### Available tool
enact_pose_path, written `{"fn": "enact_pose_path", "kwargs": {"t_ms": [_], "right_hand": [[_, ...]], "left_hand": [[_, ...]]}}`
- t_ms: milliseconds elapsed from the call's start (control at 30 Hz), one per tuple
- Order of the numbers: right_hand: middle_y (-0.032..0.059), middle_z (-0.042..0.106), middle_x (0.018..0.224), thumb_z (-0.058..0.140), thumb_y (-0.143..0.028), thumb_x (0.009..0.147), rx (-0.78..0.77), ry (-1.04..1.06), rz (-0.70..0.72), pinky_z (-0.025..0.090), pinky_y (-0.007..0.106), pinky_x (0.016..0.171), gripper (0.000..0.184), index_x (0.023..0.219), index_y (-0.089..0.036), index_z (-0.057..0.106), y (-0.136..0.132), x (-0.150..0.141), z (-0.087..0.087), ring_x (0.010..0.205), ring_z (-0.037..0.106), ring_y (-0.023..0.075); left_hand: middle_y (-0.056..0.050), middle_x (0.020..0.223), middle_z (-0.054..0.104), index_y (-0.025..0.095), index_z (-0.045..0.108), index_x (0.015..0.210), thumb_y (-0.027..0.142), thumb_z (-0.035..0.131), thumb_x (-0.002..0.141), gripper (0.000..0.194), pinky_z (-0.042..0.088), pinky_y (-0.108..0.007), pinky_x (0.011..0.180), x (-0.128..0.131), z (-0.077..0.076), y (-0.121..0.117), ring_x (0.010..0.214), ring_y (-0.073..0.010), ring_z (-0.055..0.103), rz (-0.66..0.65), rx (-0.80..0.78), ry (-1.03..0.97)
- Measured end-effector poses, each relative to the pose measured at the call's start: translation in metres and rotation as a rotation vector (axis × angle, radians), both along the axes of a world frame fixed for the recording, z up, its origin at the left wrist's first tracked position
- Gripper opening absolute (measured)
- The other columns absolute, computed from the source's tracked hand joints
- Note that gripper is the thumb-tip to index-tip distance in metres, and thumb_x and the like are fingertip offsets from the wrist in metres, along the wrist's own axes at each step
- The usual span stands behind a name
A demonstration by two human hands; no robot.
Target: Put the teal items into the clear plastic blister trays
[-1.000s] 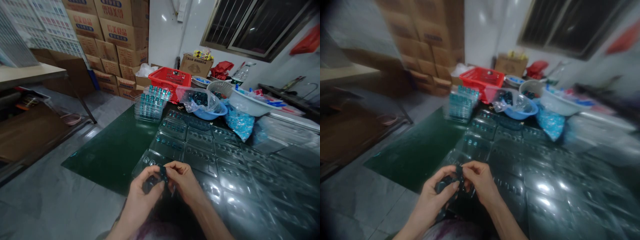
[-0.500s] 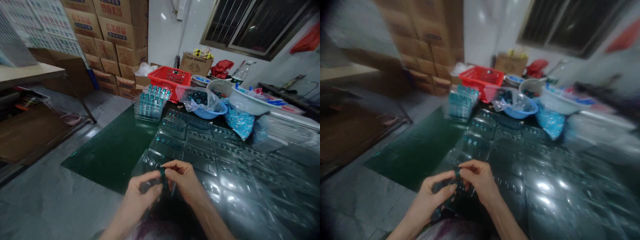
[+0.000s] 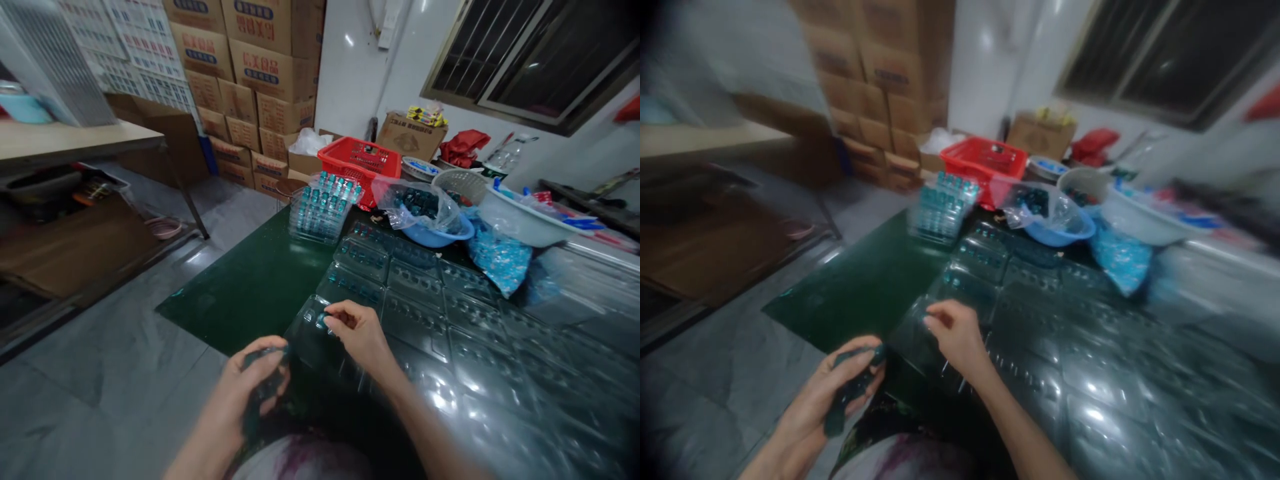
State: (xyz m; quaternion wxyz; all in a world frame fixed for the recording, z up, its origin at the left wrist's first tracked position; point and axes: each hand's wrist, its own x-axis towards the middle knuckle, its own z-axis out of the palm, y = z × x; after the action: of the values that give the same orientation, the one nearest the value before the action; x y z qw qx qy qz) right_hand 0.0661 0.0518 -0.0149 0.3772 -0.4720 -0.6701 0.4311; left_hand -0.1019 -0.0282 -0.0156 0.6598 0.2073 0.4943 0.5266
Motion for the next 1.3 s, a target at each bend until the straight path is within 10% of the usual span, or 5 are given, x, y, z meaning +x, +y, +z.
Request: {"fn": "enact_pose_path", "kwargs": {"t_ms": [233, 700, 900, 1067, 1300], "right_hand": [[0.0, 0.055, 0.067, 0.052, -0.021, 0.075, 0.371, -0.472, 0.024, 0.036, 0.022, 0.059, 0.01, 0.078, -0.019, 0.061, 0.016, -0.023, -0.014, 0.061, 0.049, 0.0113], [0.0024, 0.058, 0.076, 0.048, -0.029, 0.079, 0.41, -0.903, 0.045, 0.035, 0.024, 0.062, 0.014, 0.074, -0.02, 0.058, 0.016, -0.04, -0.014, 0.073, 0.052, 0.0149], [0.0022, 0.057, 0.084, 0.046, -0.027, 0.081, 0.303, -0.506, 0.098, 0.039, 0.024, 0.065, 0.037, 0.117, -0.021, 0.043, 0.001, -0.023, 0.015, 0.069, 0.052, 0.0121], [-0.0017, 0.056, 0.076, 0.053, -0.014, 0.073, 0.126, -0.137, 0.307, 0.041, 0.019, 0.059, 0.023, 0.093, -0.021, 0.06, -0.017, -0.014, 0.026, 0.065, 0.052, 0.0086], [-0.0027, 0.057, 0.069, 0.056, -0.013, 0.069, -0.173, 0.236, 0.163, 0.044, 0.021, 0.059, 0.018, 0.086, -0.018, 0.059, -0.028, -0.011, 0.011, 0.062, 0.056, 0.0097]], "left_hand": [[0.001, 0.058, 0.049, 0.017, 0.055, 0.078, 0.024, 0.059, 0.066, 0.014, 0.02, -0.013, 0.027, -0.016, 0.001, -0.001, 0.043, -0.0082, 0.045, 0.095, 0.004, -0.128], [0.0, 0.064, 0.048, 0.015, 0.054, 0.082, 0.021, 0.051, 0.073, 0.011, 0.021, -0.014, 0.028, -0.003, -0.002, 0.012, 0.043, -0.007, 0.044, 0.023, 0.063, -0.25], [0.0, 0.069, 0.052, 0.018, 0.052, 0.081, 0.022, 0.056, 0.071, 0.012, 0.027, -0.015, 0.032, 0.002, -0.012, 0.012, 0.049, -0.0085, 0.05, 0.0, -0.005, -0.22], [0.001, 0.063, 0.053, 0.018, 0.053, 0.084, 0.023, 0.057, 0.07, 0.016, 0.026, -0.015, 0.032, 0.011, -0.01, 0.014, 0.047, -0.0085, 0.05, -0.04, -0.004, -0.272], [0.002, 0.048, 0.053, 0.017, 0.055, 0.077, 0.024, 0.062, 0.065, 0.016, 0.026, -0.015, 0.032, 0.026, 0.002, 0.013, 0.039, -0.0078, 0.046, 0.005, 0.012, -0.08]]}}
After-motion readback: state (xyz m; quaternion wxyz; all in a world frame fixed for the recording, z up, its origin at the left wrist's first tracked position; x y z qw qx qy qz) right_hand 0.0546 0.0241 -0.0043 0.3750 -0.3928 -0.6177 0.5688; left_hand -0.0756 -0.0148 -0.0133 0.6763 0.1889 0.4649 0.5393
